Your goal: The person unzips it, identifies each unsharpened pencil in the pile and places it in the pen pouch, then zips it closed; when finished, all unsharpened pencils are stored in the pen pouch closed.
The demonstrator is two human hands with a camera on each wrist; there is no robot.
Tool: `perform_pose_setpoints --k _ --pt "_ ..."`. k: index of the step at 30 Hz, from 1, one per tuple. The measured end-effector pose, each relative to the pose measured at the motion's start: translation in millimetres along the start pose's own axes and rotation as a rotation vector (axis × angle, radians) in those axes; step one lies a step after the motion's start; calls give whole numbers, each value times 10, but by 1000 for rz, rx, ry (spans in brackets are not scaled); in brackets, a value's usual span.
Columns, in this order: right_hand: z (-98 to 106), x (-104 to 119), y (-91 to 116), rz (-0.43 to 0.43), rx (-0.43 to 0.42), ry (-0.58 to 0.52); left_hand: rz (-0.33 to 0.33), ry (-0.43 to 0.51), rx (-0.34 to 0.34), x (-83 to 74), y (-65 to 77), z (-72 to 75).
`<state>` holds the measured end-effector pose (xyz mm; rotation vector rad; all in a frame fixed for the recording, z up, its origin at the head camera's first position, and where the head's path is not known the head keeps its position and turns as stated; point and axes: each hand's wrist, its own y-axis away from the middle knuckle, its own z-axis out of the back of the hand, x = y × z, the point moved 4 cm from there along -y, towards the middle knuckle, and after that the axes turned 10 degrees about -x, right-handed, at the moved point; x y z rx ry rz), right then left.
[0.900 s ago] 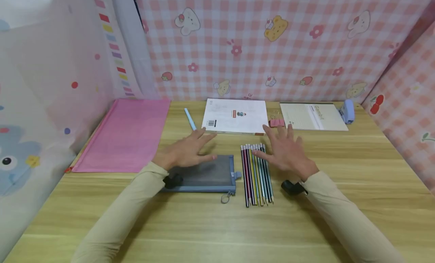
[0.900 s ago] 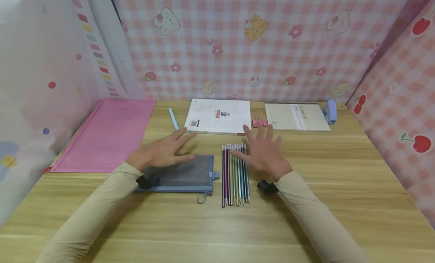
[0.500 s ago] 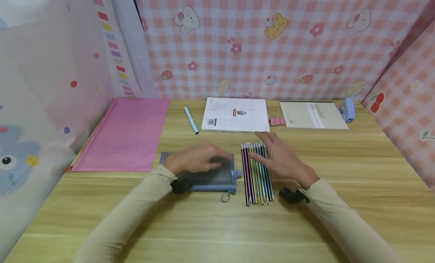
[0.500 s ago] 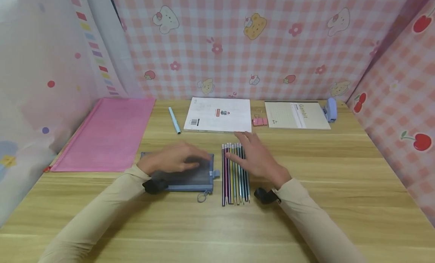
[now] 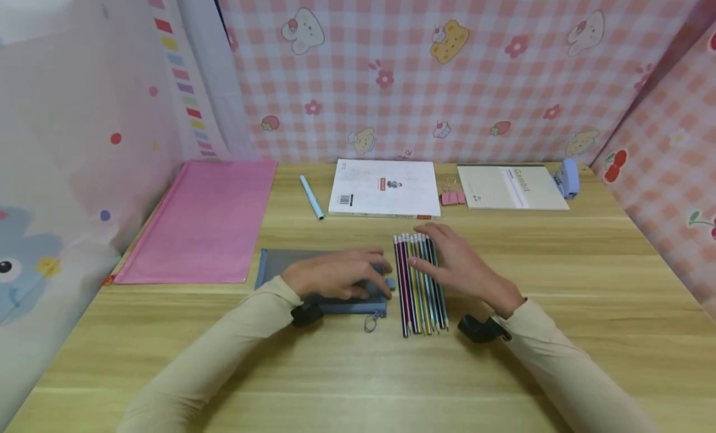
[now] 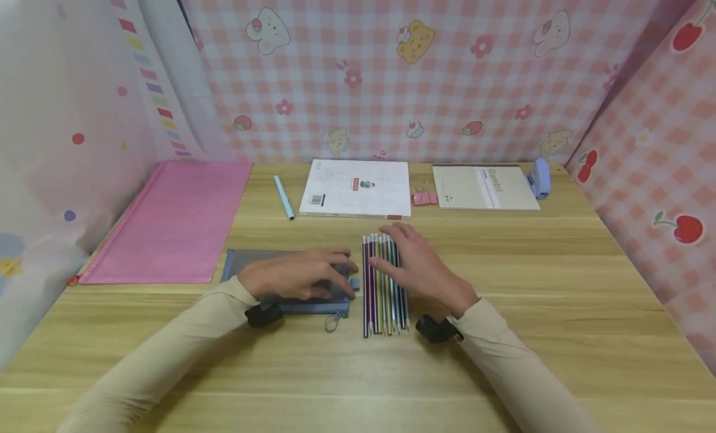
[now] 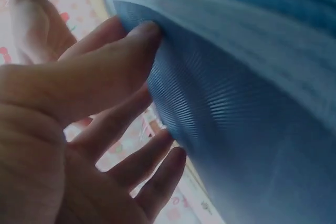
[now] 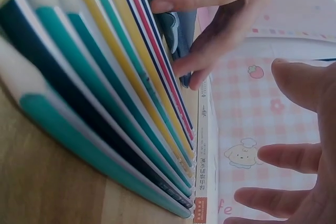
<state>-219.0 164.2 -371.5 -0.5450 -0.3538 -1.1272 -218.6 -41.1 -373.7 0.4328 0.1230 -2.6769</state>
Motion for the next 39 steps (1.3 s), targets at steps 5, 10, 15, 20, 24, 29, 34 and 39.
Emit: perform_pose_setpoints --k 5,10,15,20,24,29,34,39 --pt "-11 34 18 12 -14 -14 -51 -38 -66 20 -91 -35" --pt "-17 123 41 42 -41 -36 -66 -34 -73 37 -133 8" --pt "-37 191 47 53 -37 -39 -35 -19 3 60 -54 58" --pt "-54 190 54 41 -27 -53 -17 -23 24 77 15 40" --pt "-67 179 65 42 -47 -50 -44 -22 -50 78 5 26" --pt "-56 279 92 141 -106 -67 -59 -5 -221 119 -1 161" --pt "-65 452 116 267 -186 -149 -60 51 -338 225 20 358" --pt "-160 623 107 348 -303 -237 13 180 -400 381 55 557"
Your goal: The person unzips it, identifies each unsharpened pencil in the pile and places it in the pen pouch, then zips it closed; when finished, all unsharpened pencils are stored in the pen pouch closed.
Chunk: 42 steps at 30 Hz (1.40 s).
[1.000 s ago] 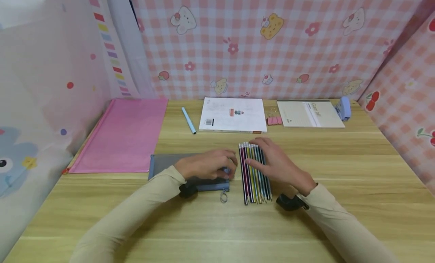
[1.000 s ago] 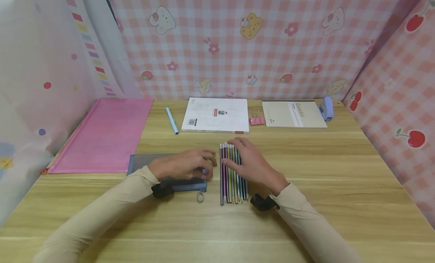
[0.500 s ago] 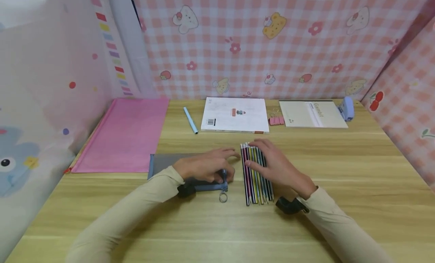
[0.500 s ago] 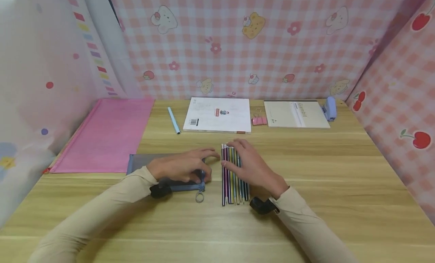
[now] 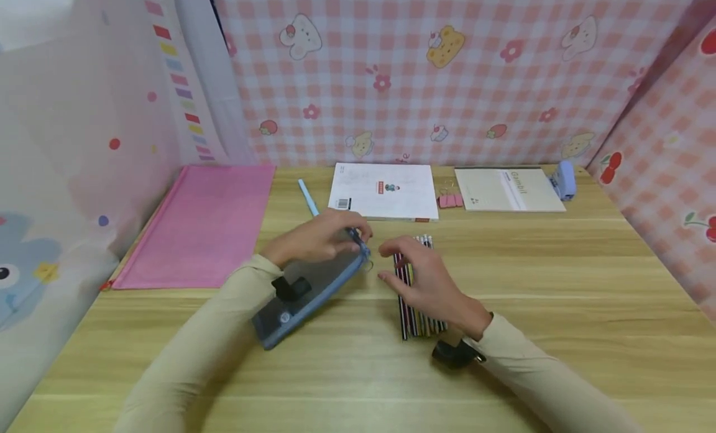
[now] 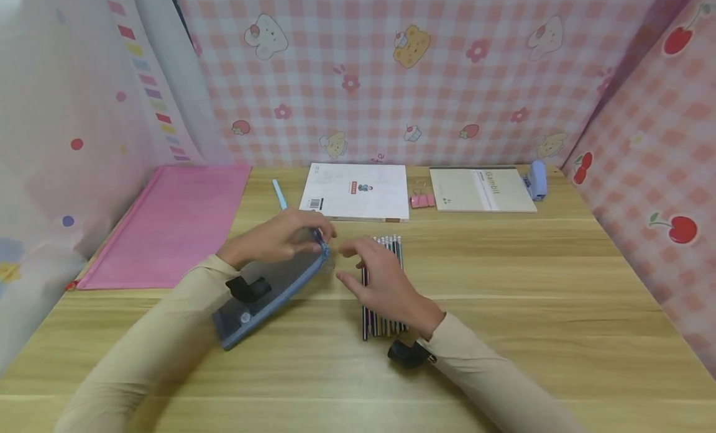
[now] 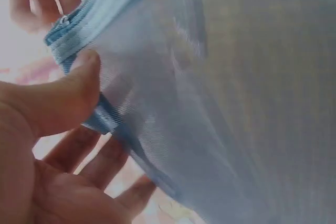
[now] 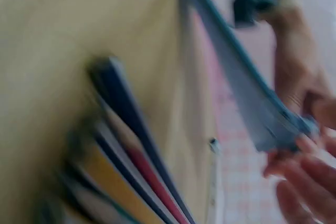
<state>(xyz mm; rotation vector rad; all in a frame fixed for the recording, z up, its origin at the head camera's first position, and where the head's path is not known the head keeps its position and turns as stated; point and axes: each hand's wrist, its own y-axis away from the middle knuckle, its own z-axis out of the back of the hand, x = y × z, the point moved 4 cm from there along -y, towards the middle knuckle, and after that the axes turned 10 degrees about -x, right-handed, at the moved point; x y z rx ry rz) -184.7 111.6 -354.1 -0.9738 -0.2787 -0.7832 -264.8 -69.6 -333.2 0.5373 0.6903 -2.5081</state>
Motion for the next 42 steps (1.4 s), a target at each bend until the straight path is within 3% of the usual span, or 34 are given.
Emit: perform_pose_setpoints --k 6,12,16,25,32,42 --pt "-185 48 -98 33 -136 21 136 167 -89 157 -16 189" --pt "-262 8 -234 2 -208 49 209 326 -142 231 -7 214" --pt "-291 -22 -267 -25 -198 28 202 359 -140 246 2 181" --pt "-335 -9 -295 0 -150 -10 243 395 -148 263 7 155" --pt "-271 39 -290 -11 -122 19 289 438 -233 297 -7 146" --pt "-316 196 -142 74 -79 18 468 459 -418 399 62 356"
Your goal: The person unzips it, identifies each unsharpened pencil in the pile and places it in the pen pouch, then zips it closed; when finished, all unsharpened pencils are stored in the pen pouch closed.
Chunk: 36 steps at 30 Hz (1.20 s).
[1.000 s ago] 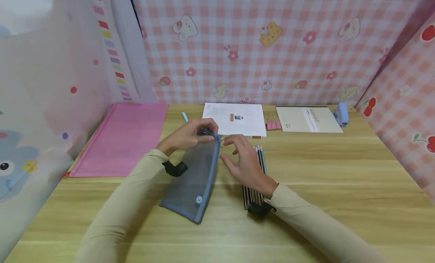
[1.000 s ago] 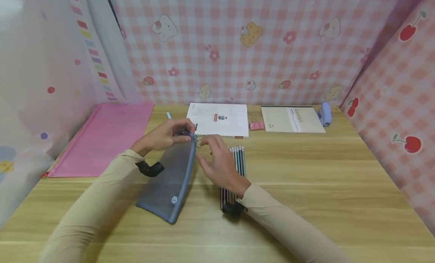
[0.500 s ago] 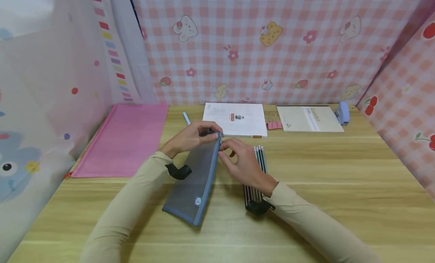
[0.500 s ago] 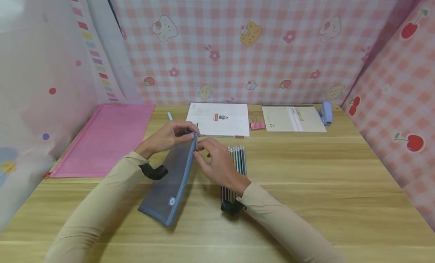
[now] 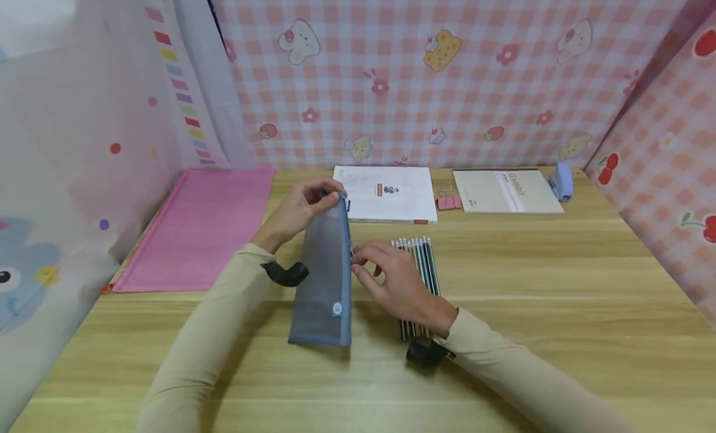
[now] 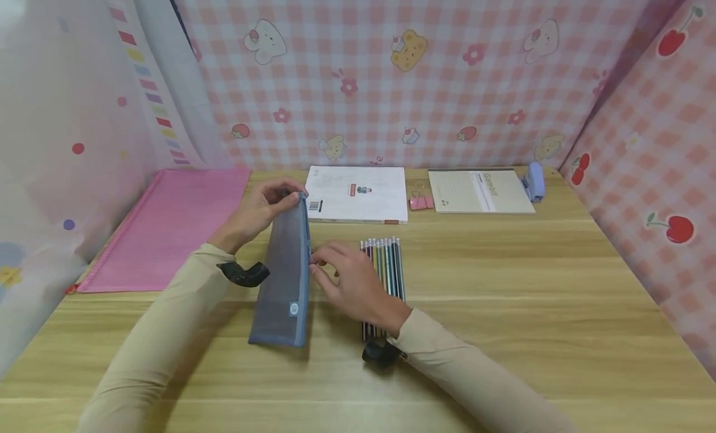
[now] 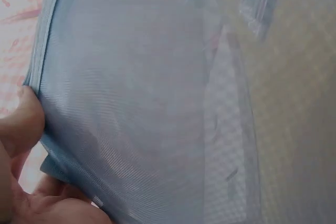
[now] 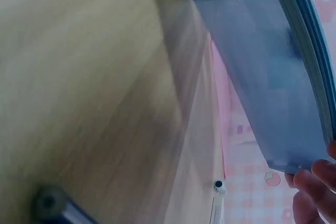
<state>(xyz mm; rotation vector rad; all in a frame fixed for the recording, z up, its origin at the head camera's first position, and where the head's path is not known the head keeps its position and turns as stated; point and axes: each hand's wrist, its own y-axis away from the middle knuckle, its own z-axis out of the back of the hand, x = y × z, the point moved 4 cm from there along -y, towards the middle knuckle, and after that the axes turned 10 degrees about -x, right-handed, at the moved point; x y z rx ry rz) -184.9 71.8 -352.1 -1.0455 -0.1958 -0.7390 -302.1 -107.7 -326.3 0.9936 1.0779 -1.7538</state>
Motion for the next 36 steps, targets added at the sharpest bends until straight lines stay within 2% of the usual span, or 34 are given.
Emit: perform_pose_setpoints --k 5,10,14,18,29,36 --pt "41 85 21 27 -45 -50 6 49 -76 6 -38 111" --pt "49 144 76 62 -54 -90 20 72 -148 45 -65 187" --pt "53 186 134 77 -49 -108 38 80 -158 72 -90 205" --pt "48 230 195 73 -10 -130 51 86 -166 99 -113 225" --pt "44 337 301 78 68 -171 55 100 -178 179 -165 281" --pt "42 379 340 118 47 -179 74 107 -185 221 -163 297"
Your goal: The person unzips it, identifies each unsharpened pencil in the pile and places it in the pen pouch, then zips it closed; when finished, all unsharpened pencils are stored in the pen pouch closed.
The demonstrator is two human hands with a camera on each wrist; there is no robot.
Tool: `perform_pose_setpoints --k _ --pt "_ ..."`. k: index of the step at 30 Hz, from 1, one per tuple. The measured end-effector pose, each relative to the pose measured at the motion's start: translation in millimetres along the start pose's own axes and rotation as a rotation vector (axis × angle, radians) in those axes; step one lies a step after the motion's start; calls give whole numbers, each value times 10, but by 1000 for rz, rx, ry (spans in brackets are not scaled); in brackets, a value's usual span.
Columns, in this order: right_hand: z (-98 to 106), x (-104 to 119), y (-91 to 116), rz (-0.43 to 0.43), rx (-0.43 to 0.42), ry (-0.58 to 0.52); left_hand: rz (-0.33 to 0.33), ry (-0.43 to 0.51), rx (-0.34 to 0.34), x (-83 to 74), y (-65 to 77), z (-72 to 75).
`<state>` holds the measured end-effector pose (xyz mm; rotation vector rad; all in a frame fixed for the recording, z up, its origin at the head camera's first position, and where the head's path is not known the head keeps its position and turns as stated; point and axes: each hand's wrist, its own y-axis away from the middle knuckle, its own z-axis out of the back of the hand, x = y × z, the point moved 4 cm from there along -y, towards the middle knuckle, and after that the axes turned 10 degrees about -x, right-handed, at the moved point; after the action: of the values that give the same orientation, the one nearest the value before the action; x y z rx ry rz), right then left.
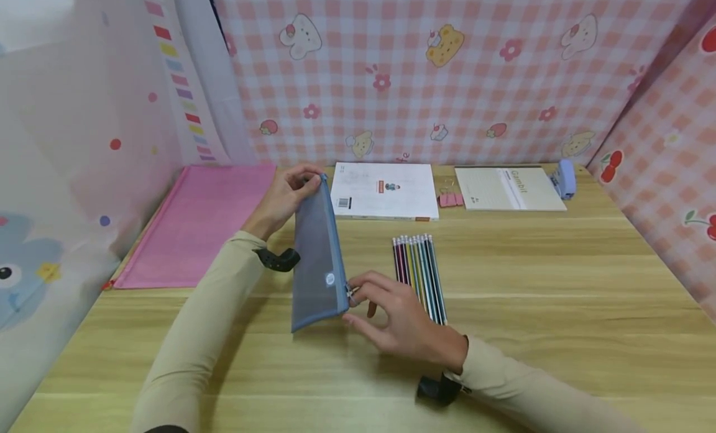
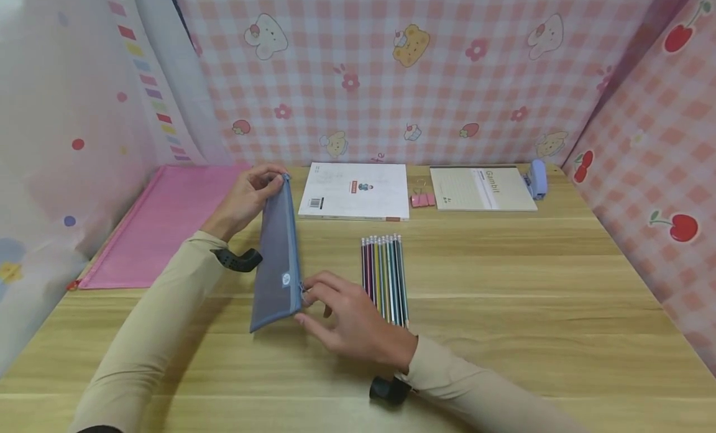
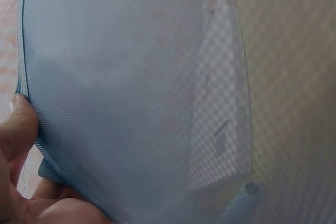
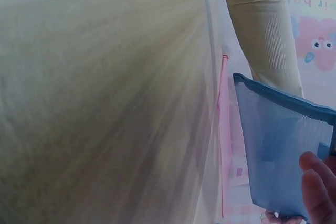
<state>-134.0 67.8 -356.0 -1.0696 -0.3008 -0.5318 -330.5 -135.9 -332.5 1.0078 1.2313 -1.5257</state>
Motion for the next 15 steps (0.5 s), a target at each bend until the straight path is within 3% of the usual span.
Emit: perform_pose_setpoints --k 9,15 --pt "87 50 -11 50 -116 39 48 -48 -22 22 1 -37" --pt "130 59 -36 107 -147 75 43 -243 91 -29 72 -178"
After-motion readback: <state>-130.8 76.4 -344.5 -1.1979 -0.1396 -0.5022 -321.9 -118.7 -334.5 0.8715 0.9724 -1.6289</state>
